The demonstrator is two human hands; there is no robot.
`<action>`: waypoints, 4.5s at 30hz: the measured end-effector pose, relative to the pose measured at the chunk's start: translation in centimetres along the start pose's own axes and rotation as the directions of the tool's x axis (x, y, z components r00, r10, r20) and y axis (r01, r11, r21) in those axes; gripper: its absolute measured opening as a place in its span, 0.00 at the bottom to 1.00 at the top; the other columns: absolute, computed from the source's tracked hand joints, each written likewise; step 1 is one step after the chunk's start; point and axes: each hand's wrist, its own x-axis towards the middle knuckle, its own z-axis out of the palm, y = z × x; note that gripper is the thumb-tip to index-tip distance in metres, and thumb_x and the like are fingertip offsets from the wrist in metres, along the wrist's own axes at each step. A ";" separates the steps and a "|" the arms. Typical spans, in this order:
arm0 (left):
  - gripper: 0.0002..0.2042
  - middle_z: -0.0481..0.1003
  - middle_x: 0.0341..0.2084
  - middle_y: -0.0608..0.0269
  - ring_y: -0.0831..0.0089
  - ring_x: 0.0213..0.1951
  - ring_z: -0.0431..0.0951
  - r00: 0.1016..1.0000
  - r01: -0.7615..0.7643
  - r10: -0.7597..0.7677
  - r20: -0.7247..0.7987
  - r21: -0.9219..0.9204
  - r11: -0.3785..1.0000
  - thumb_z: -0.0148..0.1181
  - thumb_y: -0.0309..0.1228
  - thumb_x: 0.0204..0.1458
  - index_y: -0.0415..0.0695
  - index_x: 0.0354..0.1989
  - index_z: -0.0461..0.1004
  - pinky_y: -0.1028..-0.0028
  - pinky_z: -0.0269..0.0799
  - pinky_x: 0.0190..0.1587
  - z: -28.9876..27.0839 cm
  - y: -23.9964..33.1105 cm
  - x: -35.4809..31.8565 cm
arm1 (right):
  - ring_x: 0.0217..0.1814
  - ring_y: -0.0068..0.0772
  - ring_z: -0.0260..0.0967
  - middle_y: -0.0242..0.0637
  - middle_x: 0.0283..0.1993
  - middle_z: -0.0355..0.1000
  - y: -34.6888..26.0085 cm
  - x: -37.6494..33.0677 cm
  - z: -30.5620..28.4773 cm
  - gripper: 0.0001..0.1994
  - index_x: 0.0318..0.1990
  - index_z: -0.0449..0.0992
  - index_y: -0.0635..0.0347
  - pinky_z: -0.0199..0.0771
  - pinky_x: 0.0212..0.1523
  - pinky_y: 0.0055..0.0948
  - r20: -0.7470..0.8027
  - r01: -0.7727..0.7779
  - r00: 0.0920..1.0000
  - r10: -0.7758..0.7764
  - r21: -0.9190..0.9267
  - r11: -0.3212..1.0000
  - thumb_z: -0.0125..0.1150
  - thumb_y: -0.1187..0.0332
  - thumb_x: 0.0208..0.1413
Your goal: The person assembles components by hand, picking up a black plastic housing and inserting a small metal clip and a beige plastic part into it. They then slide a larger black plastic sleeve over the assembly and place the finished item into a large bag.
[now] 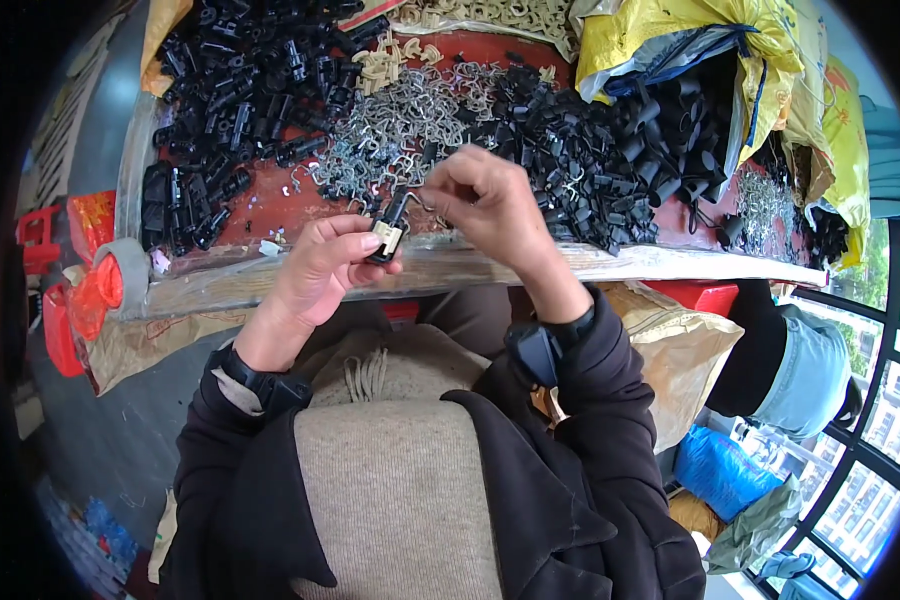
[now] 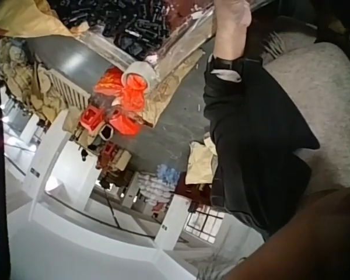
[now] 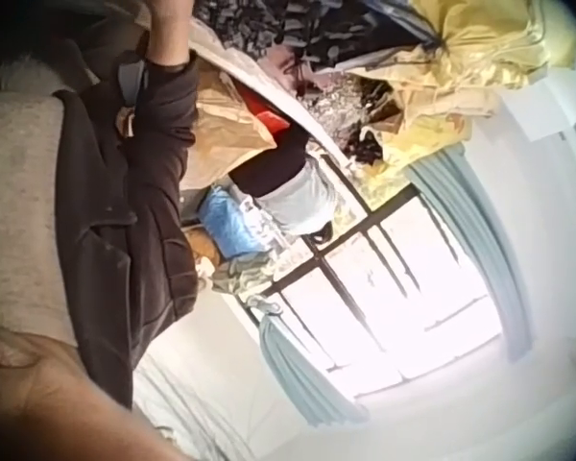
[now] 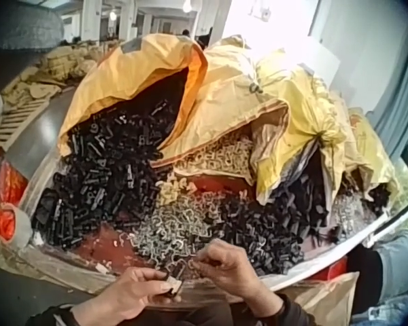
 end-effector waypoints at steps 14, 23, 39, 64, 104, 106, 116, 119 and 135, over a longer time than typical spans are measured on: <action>0.10 0.73 0.25 0.59 0.75 0.26 0.74 0.988 -0.133 0.129 -0.081 -0.051 0.990 0.54 0.28 0.42 0.36 0.32 0.70 0.83 0.70 0.27 -0.7 0.4 0.0 | 0.22 0.28 0.64 0.33 0.22 0.65 3.0 2.9 -0.4 0.06 0.30 0.71 0.61 0.62 0.22 0.18 -0.076 0.193 0.961 -0.266 -0.504 0.842 0.56 0.76 0.41; 0.09 0.72 0.28 0.60 0.75 0.29 0.74 0.982 -0.189 0.188 -0.012 -0.079 0.979 0.54 0.26 0.44 0.36 0.34 0.69 0.83 0.70 0.32 1.7 0.8 -0.2 | 0.21 0.16 0.62 0.26 0.23 0.64 -3.1 -0.2 1.3 0.05 0.31 0.70 0.65 0.63 0.22 0.12 -0.066 -0.146 0.957 0.282 0.730 0.667 0.55 0.75 0.46; 0.08 0.72 0.28 0.61 0.75 0.28 0.73 0.994 -0.028 0.037 0.099 -0.096 0.995 0.51 0.31 0.47 0.38 0.32 0.69 0.79 0.71 0.32 1.9 -1.3 0.6 | 0.23 0.31 0.62 0.37 0.23 0.62 -2.2 -3.7 2.5 0.13 0.32 0.70 0.64 0.63 0.21 0.25 -0.403 0.292 0.821 -0.404 -0.312 0.904 0.62 0.72 0.35; 0.11 0.72 0.28 0.56 0.74 0.26 0.73 0.990 -0.131 0.123 0.068 0.137 0.982 0.51 0.27 0.47 0.35 0.37 0.65 0.80 0.71 0.29 3.3 -1.3 1.7 | 0.40 0.49 0.61 0.46 0.41 0.59 8.4 -9.4 -15.6 0.23 0.42 0.63 0.62 0.63 0.40 0.39 -0.840 -0.753 0.540 0.054 -0.453 0.477 0.56 0.66 0.34; 0.11 0.68 0.19 0.70 0.86 0.19 0.65 0.970 -0.244 0.242 0.033 0.167 0.955 0.55 0.27 0.44 0.37 0.36 0.69 0.87 0.61 0.21 3.4 1.9 0.0 | 0.46 0.33 0.57 0.45 0.44 0.59 -2.8 -2.8 -1.8 0.15 0.35 0.66 0.59 0.57 0.46 0.29 -0.089 0.180 0.983 -0.159 0.363 0.914 0.62 0.74 0.36; 0.11 0.68 0.19 0.69 0.86 0.19 0.65 0.964 -0.267 0.263 0.051 0.215 0.939 0.55 0.27 0.44 0.37 0.36 0.69 0.87 0.62 0.21 3.2 1.8 0.2 | 0.46 0.33 0.57 0.44 0.44 0.59 -2.6 -2.9 -1.3 0.15 0.35 0.64 0.59 0.58 0.45 0.28 -0.118 0.214 0.975 -0.188 0.281 0.935 0.61 0.73 0.38; 0.11 0.70 0.21 0.66 0.85 0.20 0.68 0.984 -0.180 0.175 0.044 0.197 0.964 0.55 0.28 0.44 0.36 0.36 0.69 0.85 0.66 0.24 2.1 1.6 0.9 | 0.43 0.33 0.57 0.43 0.42 0.56 -1.6 -3.9 1.2 0.16 0.36 0.60 0.60 0.60 0.43 0.27 -0.198 0.285 0.931 -0.307 -0.133 0.949 0.60 0.68 0.42; 0.13 0.71 0.23 0.64 0.84 0.22 0.69 0.989 -0.146 0.136 0.058 0.232 0.962 0.55 0.28 0.44 0.35 0.38 0.69 0.84 0.68 0.26 2.6 1.8 0.8 | 0.43 0.33 0.57 0.43 0.42 0.56 -1.6 -4.0 1.8 0.16 0.36 0.59 0.61 0.59 0.42 0.27 -0.273 0.248 0.924 -0.269 -0.111 0.962 0.59 0.68 0.42; 0.28 0.66 0.39 0.61 0.80 0.37 0.67 0.956 -0.291 0.239 0.172 0.433 0.853 0.55 0.25 0.43 0.36 0.54 0.52 0.81 0.64 0.39 1.3 -0.3 1.0 | 0.51 0.40 0.56 0.49 0.47 0.59 -2.2 -2.5 -2.3 0.28 0.42 0.67 0.70 0.53 0.50 0.32 0.163 0.100 0.980 -0.111 0.071 0.992 0.58 0.53 0.37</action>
